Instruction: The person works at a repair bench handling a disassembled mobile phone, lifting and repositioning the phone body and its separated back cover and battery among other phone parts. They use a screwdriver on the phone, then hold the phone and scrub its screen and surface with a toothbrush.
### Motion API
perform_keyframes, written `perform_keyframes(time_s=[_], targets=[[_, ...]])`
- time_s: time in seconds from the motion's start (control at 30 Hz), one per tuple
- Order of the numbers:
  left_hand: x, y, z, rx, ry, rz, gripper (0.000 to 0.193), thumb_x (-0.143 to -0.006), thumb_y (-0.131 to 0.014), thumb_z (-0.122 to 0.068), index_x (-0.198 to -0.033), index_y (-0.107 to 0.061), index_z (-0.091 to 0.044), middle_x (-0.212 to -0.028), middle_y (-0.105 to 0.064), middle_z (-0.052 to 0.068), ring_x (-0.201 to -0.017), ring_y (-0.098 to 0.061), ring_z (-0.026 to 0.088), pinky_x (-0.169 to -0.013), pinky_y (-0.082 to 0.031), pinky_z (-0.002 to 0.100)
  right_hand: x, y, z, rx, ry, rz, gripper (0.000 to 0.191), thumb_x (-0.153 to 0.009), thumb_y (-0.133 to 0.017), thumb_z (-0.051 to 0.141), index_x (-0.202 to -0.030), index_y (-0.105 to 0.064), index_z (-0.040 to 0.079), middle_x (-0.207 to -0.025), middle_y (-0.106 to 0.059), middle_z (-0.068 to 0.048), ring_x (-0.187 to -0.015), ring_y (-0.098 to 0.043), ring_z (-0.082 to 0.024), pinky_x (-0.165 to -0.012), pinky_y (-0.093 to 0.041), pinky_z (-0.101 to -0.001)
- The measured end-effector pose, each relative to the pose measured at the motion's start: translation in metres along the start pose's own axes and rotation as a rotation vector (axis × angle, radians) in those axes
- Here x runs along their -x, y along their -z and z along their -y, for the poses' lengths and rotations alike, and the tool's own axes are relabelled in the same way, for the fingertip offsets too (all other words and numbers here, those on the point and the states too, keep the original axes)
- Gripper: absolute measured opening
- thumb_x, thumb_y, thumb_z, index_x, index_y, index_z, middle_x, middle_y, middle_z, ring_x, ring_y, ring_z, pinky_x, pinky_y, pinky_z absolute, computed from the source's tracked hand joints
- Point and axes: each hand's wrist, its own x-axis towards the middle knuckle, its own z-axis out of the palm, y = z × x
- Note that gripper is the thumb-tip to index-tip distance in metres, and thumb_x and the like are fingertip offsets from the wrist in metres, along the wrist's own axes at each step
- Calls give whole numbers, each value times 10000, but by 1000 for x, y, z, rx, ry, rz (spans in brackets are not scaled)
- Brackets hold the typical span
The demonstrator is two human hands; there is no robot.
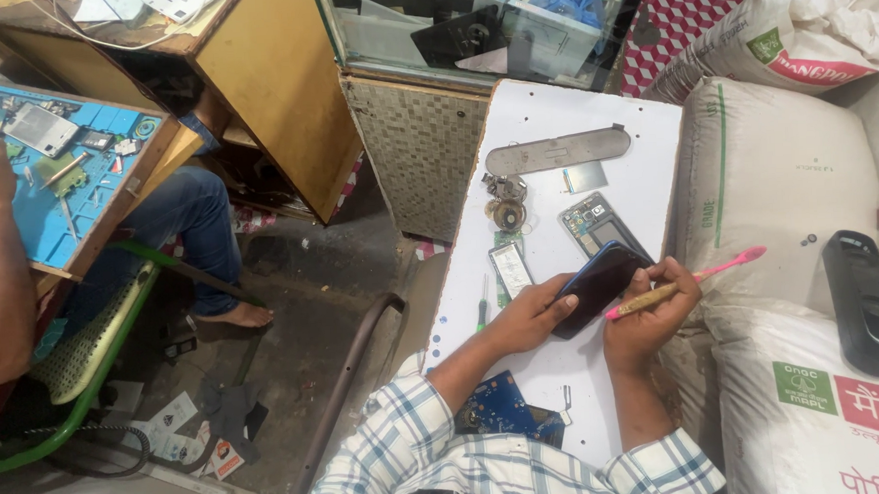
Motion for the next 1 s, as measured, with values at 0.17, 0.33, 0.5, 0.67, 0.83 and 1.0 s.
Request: perform_keyframes(time_s=[0.17,0.33,0.5,0.67,0.83,1.0], targets=[[0,0,-1,7,-14,-5,492,-1078,-449,-366,-1445,-506,-43,-1045,-721,164,-952,-700,233,-882,-545,366,0,-1,1,21,8,2,343,-1105,-542,-39,-1408,-382,-20,-1218,-479,-108,-1086,-513,-168,-1011,-467,-321],[-1,0,-2,16,-11,-3,494,-1080,-449,-363,-1454,-501,-45,-1058,-722,174,-961,-700,240,-895,-546,369,-2,-2,7,69,39,-3,386,-1100,-535,-37,-1439,-351,-25,-1268,-478,-135,-1148,-521,-201,-1060,-467,-358],[-1,1,-3,-13,-13,2,487,-1079,-450,-370,-1432,-530,-43,-1052,-731,180,-965,-707,244,-899,-548,373,-5,-7,16,53,51,-3,378,-1095,-535,-28,-1419,-341,-17,-1349,-486,-178,-1260,-545,-249,-1140,-470,-393],[-2,2,-1,-28,-1,-2,501,-1074,-451,-388,-1428,-537,-44,-1046,-735,179,-961,-716,249,-894,-549,378,-8,-9,22,-76,1,17,350,-1093,-542,-23,-1383,-346,-13,-1351,-486,-161,-1271,-574,-241,-1126,-538,-380],[-2,-1,-2,0,15,-1,530,-1071,-450,-422,-1443,-522,-51,-1026,-737,170,-942,-719,239,-880,-554,380,-11,-7,27,14,98,56,324,-1075,-559,-49,-1348,-388,-14,-1382,-515,-198,-1331,-561,-293,-1171,-508,-437],[-1,-4,-1,76,92,-3,529,-1058,-468,-428,-1430,-527,-56,-953,-743,144,-864,-726,209,-816,-582,351,-19,-3,30,94,222,98,228,-1039,-612,-47,-1228,-497,7,-1326,-607,-199,-1321,-586,-344,-1164,-488,-475]])
